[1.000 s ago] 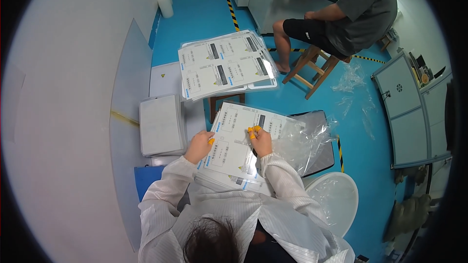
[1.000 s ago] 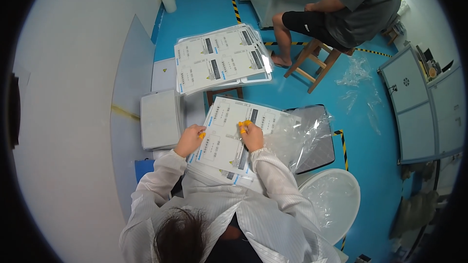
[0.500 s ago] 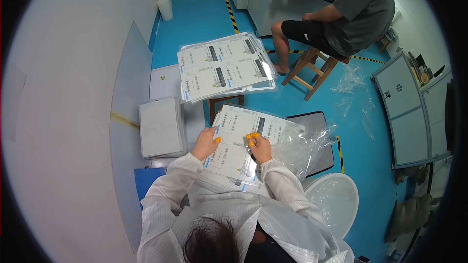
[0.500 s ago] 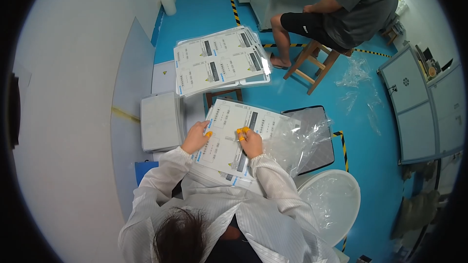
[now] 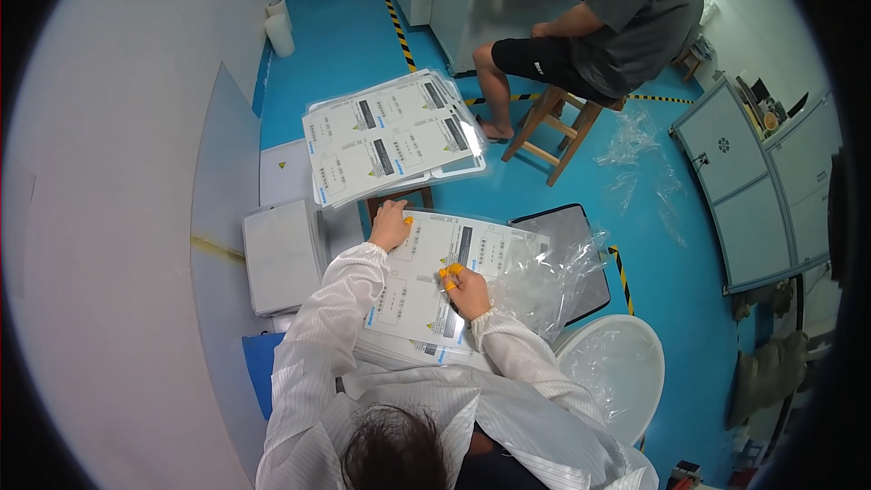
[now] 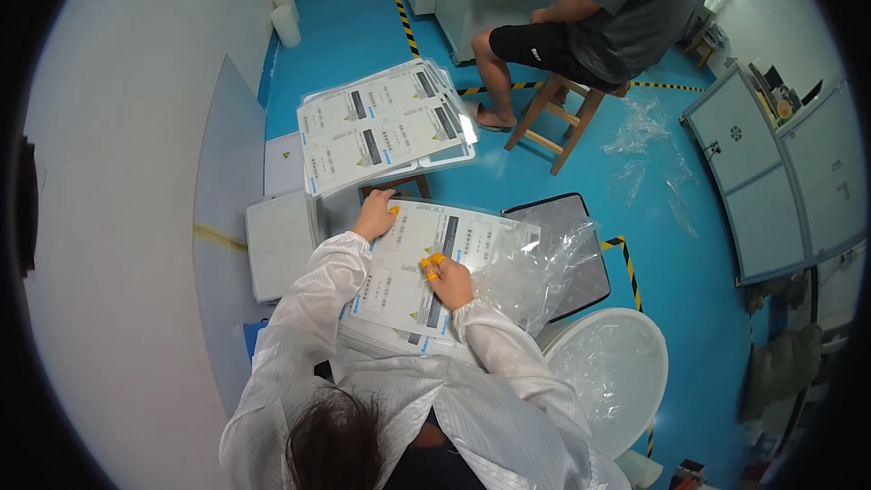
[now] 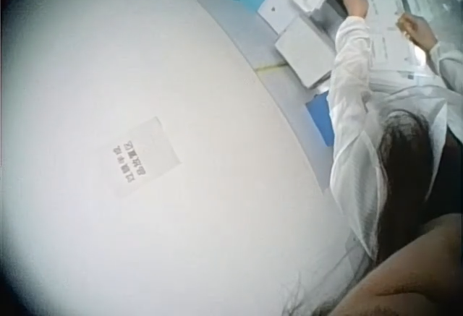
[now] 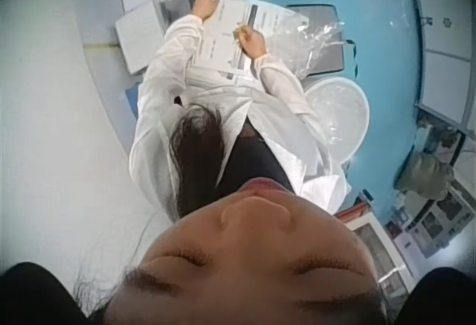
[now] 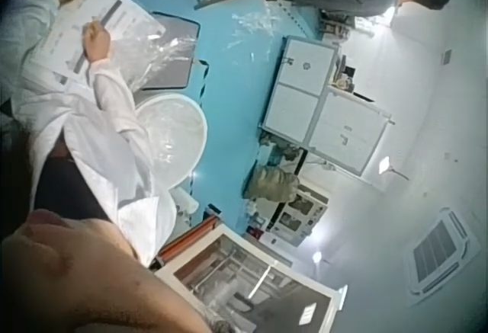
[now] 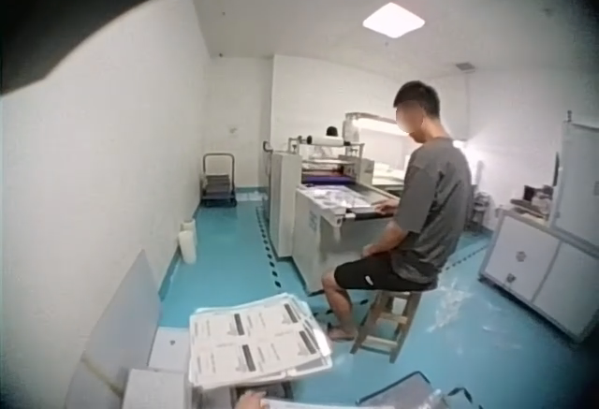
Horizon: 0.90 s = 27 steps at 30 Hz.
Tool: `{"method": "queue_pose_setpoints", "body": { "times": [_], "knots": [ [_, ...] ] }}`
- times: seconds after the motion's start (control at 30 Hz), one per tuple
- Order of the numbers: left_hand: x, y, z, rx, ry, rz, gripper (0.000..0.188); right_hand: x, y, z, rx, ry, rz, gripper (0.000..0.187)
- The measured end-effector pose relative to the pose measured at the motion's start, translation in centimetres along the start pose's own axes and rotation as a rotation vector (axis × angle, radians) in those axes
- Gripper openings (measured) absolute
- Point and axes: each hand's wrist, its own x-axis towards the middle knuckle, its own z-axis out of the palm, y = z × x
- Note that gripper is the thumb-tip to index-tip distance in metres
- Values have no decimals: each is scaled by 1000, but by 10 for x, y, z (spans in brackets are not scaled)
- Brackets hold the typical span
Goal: The recorder is sorting printed labels and placing them into clear plastic protective bags.
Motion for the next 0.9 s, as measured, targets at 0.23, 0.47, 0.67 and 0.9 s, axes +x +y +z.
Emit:
{"method": "queue_pose_setpoints", "body": {
  "times": [0.23, 0.47, 0.67, 0.9],
  "knots": [
    [2, -4, -13, -226, 221, 93, 40, 0, 1, -2, 19, -5, 24, 19],
    [-45, -6, -32, -913, -33, -15, 29, -3, 7, -6, 89, -28, 72, 17],
    [-125, -18, -61, -888, -540, -264, 31, -2, 26, -11, 350, 174, 169, 16],
    [-121, 0, -65, -875, -540, -253, 27, -10, -22, -5, 292, -69, -3, 15]
  ]
}}
